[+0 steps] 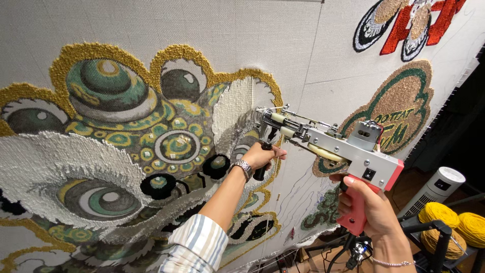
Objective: The person uses a handheld tufting gun to apply white yarn onto a large canvas stretched on a frame. They guide the tool along the contours of a pre-drawn design, filling in a specific section of a stylized face with white loops.
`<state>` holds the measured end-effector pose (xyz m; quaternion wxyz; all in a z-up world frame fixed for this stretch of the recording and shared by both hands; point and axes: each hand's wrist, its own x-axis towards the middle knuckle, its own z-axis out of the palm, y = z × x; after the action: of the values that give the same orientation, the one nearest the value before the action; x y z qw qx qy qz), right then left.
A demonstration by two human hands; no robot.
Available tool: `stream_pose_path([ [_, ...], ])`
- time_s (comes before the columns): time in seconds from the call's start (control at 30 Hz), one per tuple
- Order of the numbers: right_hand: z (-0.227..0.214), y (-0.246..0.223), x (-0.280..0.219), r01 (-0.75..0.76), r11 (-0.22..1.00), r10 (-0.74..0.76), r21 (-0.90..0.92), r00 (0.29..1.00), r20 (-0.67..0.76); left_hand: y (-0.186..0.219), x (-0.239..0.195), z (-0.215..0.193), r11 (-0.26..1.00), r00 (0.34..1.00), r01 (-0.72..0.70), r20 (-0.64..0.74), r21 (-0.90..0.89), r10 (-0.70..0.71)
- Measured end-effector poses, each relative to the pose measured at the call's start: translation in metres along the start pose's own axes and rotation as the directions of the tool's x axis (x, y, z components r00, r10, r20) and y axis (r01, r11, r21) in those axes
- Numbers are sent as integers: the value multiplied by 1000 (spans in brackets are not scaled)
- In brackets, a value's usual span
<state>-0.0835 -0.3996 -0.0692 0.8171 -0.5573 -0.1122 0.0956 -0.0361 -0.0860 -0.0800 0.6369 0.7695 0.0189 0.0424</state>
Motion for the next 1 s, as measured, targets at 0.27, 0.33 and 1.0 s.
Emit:
stream_pose_path([
  [0.27, 9, 0, 2, 18, 1000, -18, -16, 1000, 15, -15, 21, -8, 999, 999, -35, 23, -7, 35],
  [0.33, 9, -1, 6, -18, 999, 18, -36, 1000, 21, -18, 25, -11, 1000, 1000, -28, 11, 6, 28],
  [1.0, 90, 6, 14, 62, 990, -57, -127, 998, 41, -13, 49, -67, 997, 995, -75, -61, -14, 74],
])
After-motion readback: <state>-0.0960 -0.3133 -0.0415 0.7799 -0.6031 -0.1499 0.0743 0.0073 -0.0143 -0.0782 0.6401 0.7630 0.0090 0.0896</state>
